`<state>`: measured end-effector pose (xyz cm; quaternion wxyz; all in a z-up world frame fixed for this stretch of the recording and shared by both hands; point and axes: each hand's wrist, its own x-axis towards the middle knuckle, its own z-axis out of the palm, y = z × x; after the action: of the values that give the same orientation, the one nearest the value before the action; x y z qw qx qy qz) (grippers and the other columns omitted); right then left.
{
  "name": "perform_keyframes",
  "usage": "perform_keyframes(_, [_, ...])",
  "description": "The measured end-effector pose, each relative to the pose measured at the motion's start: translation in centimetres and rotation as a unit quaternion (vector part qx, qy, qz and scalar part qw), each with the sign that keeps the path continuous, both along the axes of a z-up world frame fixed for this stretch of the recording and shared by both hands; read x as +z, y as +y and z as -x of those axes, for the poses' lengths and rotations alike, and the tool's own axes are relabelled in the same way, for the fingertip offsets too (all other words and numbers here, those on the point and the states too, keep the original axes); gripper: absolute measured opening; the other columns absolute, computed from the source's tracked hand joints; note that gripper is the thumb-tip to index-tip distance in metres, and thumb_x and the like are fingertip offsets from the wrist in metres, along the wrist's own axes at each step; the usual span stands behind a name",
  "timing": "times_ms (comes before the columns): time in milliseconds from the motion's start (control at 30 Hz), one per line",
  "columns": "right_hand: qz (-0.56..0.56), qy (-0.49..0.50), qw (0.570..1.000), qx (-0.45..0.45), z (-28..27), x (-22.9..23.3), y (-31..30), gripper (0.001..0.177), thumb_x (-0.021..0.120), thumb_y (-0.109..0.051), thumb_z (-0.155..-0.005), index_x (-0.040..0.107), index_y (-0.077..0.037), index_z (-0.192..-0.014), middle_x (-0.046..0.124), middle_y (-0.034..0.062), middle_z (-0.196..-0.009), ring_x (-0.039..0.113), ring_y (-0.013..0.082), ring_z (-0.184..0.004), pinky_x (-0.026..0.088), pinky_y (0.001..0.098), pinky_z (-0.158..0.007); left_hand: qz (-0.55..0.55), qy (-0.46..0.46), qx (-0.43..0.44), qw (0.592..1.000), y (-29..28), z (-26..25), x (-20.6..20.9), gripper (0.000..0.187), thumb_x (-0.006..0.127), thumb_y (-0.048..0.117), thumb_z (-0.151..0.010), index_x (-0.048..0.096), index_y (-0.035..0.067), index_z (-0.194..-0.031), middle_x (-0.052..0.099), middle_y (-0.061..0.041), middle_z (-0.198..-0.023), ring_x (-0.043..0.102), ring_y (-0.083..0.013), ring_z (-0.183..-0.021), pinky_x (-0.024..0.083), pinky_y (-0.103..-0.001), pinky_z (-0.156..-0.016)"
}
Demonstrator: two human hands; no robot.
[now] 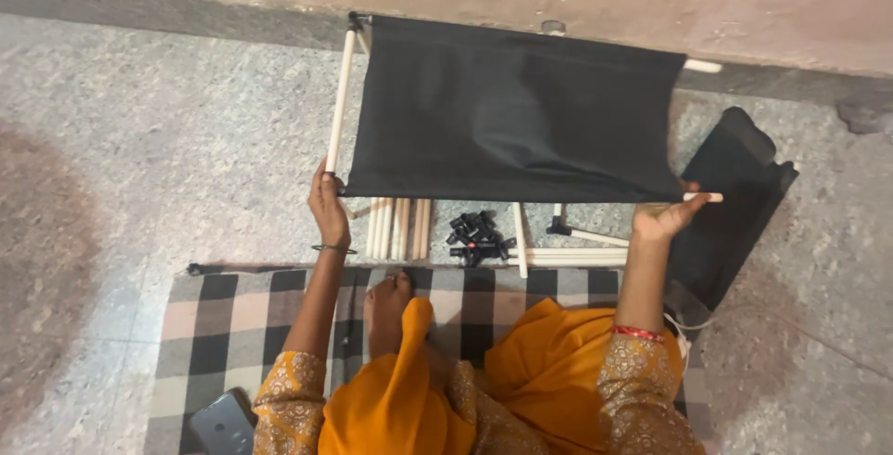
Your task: The person assembles a portable folding chair by connecting white poles with black plastic joints and attaching a black fabric seat. The person sits on a mat on the floor, methodically joining the frame components and securing the fabric to the structure.
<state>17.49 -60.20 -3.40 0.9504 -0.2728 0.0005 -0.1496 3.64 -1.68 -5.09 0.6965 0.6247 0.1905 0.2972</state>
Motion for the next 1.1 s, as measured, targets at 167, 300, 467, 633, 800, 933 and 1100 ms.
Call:
perform_keyframes(167, [0.028,0.180,0.983,-0.016,1.2,-0.4,-2.8,0.042,0.091,-0.045,-0.073,0.067,-0.020,-0.095,0.067,0.0026,-0.115,0.064,0.0259,-0.118,0.049,0.0588,-0.111,0.015,-0.027,0.023,0.999,-1.1,-0.1,-0.3,0.042,0.045,0.021,-0.112,0.059,-0.003,-0.143,0.051,0.004,-0.085,0.044,-0.0055,-0.077,0.038,-0.023,-0.067])
perform_keyframes(300, [0.041,0.136,0.990,-0.021,2.0,-0.5,-5.2,0.038,0.076,-0.053,-0.093,0.064,-0.017,-0.094,0.071,0.0088,-0.107,0.068,0.0275,-0.100,0.053,0.0478,-0.095,0.019,-0.032,0.045,0.998,-1.4,-0.1,-0.3,0.042,0.045,0.021,-0.112,0.059,-0.003,-0.143,0.049,0.004,-0.082,0.042,-0.0052,-0.074,0.036,-0.022,-0.064])
perform_keyframes(467, [-0.054,0.157,0.986,-0.014,1.9,1.1,-6.7,0.069,0.039,-0.078,-0.096,0.056,-0.012,-0.084,0.051,0.0046,-0.065,0.052,0.0216,-0.058,0.051,0.0391,-0.070,0.001,-0.020,0.037,0.999,-0.8,0.4,0.0,0.043,0.045,0.023,-0.112,0.060,-0.003,-0.142,0.049,0.004,-0.081,0.042,-0.0046,-0.073,0.036,-0.022,-0.063])
perform_keyframes(633, [-0.074,0.157,0.977,-0.123,1.8,2.0,-5.5,0.077,0.036,-0.089,-0.086,0.036,-0.017,-0.060,0.034,0.0027,-0.053,0.029,0.0174,-0.045,0.023,0.0307,-0.041,0.005,-0.006,0.035,0.999,-0.3,0.1,0.1,0.043,0.046,0.023,-0.112,0.060,-0.004,-0.142,0.051,0.004,-0.085,0.044,-0.0051,-0.076,0.038,-0.022,-0.065])
perform_keyframes(800, [-0.146,0.001,0.989,-0.008,1.1,2.2,-5.1,0.080,0.035,-0.093,-0.078,0.027,-0.016,-0.057,0.028,0.0024,-0.056,0.020,0.0151,-0.042,0.018,0.0303,-0.040,0.009,-0.014,0.028,0.999,0.3,0.0,-0.4,0.043,0.046,0.023,-0.113,0.058,-0.004,-0.143,0.052,0.003,-0.088,0.046,-0.0058,-0.080,0.040,-0.023,-0.070])
perform_keyframes(933, [-0.121,-0.090,0.987,0.050,0.5,2.1,-5.0,0.077,0.044,-0.090,-0.068,0.024,-0.015,-0.060,0.023,0.0012,-0.054,0.017,0.0136,-0.046,0.015,0.0301,-0.043,-0.003,-0.007,0.031,0.999,0.5,-0.3,-0.6,0.043,0.046,0.023,-0.112,0.058,-0.003,-0.144,0.052,0.003,-0.086,0.045,-0.0059,-0.077,0.039,-0.023,-0.067])
perform_keyframes(1100, [0.045,-0.228,0.968,0.093,0.5,2.0,-4.3,0.071,0.071,-0.080,-0.069,0.031,-0.021,-0.069,0.018,-0.0076,-0.058,0.013,0.0062,-0.051,0.010,0.0260,-0.048,-0.023,-0.002,0.033,0.999,0.4,-0.1,-0.9,0.042,0.047,0.022,-0.112,0.059,-0.003,-0.143,0.052,0.002,-0.085,0.045,-0.0065,-0.077,0.039,-0.024,-0.066])
